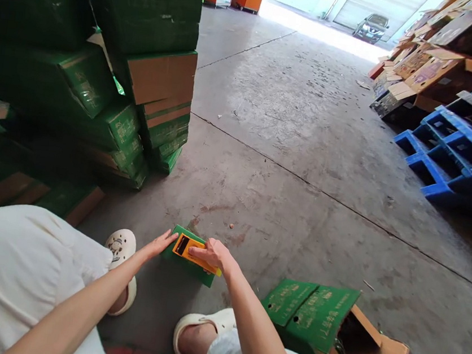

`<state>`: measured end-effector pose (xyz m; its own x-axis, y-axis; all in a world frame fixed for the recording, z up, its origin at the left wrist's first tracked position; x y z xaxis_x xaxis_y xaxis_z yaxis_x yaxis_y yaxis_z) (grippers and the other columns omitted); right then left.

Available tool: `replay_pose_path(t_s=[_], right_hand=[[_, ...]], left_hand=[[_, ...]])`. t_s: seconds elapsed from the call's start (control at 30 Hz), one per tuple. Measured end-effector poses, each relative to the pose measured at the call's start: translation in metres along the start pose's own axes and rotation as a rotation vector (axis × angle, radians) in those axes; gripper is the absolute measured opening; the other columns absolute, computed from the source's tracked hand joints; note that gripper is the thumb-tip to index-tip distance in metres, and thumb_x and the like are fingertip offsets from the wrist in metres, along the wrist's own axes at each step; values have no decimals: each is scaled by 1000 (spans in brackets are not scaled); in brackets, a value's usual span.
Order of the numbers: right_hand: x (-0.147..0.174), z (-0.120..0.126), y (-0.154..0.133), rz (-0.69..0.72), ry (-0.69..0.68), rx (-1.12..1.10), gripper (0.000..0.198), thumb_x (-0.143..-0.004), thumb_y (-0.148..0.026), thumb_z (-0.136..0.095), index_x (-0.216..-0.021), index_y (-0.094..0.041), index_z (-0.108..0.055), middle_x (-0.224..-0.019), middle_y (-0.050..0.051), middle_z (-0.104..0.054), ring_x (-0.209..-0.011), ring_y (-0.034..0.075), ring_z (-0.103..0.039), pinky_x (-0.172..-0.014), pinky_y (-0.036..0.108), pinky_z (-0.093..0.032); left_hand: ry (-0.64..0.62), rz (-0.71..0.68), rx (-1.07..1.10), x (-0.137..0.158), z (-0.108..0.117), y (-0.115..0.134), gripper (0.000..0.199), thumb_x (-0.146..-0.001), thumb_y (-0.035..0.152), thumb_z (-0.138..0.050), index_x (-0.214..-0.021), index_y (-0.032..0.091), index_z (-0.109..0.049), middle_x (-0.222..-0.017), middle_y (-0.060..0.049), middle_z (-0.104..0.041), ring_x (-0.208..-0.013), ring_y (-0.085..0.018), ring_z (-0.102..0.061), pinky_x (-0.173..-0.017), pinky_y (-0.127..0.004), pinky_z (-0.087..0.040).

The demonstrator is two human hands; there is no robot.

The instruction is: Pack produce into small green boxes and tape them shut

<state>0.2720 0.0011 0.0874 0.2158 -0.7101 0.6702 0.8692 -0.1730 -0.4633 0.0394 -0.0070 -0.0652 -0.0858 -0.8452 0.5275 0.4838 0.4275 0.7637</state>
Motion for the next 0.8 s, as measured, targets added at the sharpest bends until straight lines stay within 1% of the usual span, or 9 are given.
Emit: replay_pose_path(t_s=[0.07, 0.1, 0.17, 0.23, 0.33, 0.4, 0.57, 0.67, 0.8], right_hand=[[-1, 1, 0, 3, -12, 10, 67, -78, -78, -72, -55, -19, -50, -53, 3, -52, -57, 18, -56, -49, 27, -33], [-3, 1, 0, 4, -25, 12, 67, -79, -78, -71, -55, -19, -49, -54, 3, -53, -57, 17, -55, -49, 27, -32], [-5, 2, 1, 1, -40, 14, 67, -79, -78, -71, -54, -20, -49, -56, 4, -55, -56, 17, -55, -48, 28, -33], [-7, 2, 1, 2, -52, 1, 67, -78, -78, -73, -54, -20, -50, -56, 5, -57, -55, 17, -56, -48, 28, -34], [-5, 0, 0, -1, -117, -53, 67, -77, -79, -73, -55, -19, -55, -57, 8, -62, -53, 19, -60, -47, 29, -39], [-3, -3, 0, -8, -169, -106, 66, -76, -81, -74, -57, -19, -58, -59, 11, -66, -54, 21, -62, -46, 29, -42], [11, -4, -2, -12, -265, -223, 62, -70, -78, -81, -67, -18, -65, -64, 11, -72, -56, 23, -64, -47, 29, -45], [28, 6, 6, -44, -276, -196, 64, -71, -80, -78, -67, -18, -67, -62, 11, -71, -56, 23, -64, -48, 29, -44], [59, 24, 32, -145, -327, -179, 66, -72, -85, -73, -69, -19, -69, -59, 9, -68, -57, 23, -64, -52, 30, -46]], left_hand=[[-5, -92, -10, -9, 12, 16, 82, -94, 49, -54, -169, 21, -34, -170, -10, -40, -160, -27, -35, -131, -41, -29], [-48, -172, -39, -12, 15, 27, 86, -90, 41, -59, -170, 25, -31, -173, -7, -36, -163, -25, -28, -132, -41, -25], [-208, -346, -190, -11, 12, 46, 100, -79, 33, -69, -170, 30, -30, -178, -7, -24, -167, -30, -13, -133, -52, -18], [-357, -443, -418, -2, 2, 54, 121, -67, 35, -80, -172, 30, -21, -180, -12, -7, -166, -39, 1, -130, -67, -11], [-364, -464, -641, 13, -9, 53, 151, -55, 46, -92, -173, 26, -1, -179, -18, 7, -164, -44, 12, -125, -76, 1], [-311, -482, -671, 20, -12, 53, 155, -54, 53, -95, -173, 27, 1, -180, -18, 1, -164, -43, 13, -125, -74, 6], [-254, -554, -648, 25, -10, 51, 144, -58, 55, -96, -172, 31, -13, -177, -16, -21, -166, -41, 1, -129, -67, 9], [-236, -571, -641, 22, -8, 49, 143, -56, 51, -98, -172, 31, -17, -176, -16, -26, -166, -42, -4, -129, -66, 10], [-226, -596, -620, 22, -7, 48, 144, -53, 48, -99, -171, 31, -19, -174, -16, -29, -165, -43, -7, -129, -65, 11]])
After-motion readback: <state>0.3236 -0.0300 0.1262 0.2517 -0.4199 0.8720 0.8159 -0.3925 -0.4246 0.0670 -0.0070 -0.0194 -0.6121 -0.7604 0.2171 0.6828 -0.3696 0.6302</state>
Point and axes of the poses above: each hand's wrist, its own x-axis away from the middle knuckle, its own z-axis out of the back of the hand, y = z × x, the point moved 6 cm from there along -x, towards the middle knuckle
